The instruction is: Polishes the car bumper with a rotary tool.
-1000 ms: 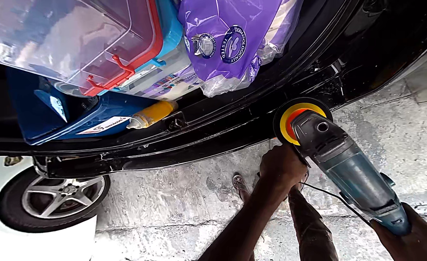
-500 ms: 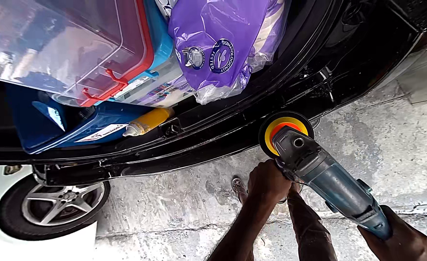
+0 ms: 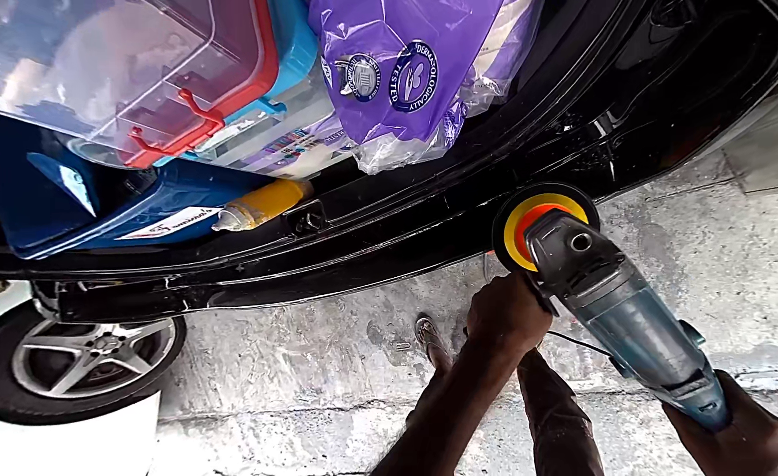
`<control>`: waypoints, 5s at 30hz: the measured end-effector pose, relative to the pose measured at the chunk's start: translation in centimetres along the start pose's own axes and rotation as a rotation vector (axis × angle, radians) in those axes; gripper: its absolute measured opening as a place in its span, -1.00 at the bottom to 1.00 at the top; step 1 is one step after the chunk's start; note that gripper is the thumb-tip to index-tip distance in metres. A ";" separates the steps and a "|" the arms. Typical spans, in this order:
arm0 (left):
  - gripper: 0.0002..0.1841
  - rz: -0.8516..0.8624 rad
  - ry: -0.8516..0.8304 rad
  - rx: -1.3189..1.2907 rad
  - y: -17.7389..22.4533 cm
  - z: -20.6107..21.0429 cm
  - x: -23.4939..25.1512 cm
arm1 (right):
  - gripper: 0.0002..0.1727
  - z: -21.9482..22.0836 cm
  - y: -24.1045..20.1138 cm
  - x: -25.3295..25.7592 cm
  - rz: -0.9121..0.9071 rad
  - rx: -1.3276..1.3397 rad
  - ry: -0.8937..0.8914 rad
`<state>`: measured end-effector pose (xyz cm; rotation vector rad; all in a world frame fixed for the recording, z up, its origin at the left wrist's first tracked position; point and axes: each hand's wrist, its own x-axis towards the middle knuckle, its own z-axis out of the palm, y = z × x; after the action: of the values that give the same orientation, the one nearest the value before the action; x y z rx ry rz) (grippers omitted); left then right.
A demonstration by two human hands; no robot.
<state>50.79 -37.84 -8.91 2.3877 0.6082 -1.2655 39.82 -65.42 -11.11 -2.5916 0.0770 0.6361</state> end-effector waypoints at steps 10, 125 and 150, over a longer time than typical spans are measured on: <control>-0.64 -0.108 0.054 0.018 -2.8 0.4 -0.6 | -0.44 3.5 -0.9 -0.4 -0.039 0.006 0.048; -0.66 -0.102 -0.019 -0.090 -3.3 -1.3 -0.4 | -0.44 1.1 -2.5 0.8 -0.099 -0.116 0.056; -0.71 0.010 -0.064 -0.045 -1.9 -2.0 -0.1 | -0.38 2.6 -2.0 -0.5 0.046 -0.017 0.059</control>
<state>51.02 -35.25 -8.01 2.3013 0.5990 -1.3050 38.53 -62.51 -12.09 -2.6322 0.1510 0.5783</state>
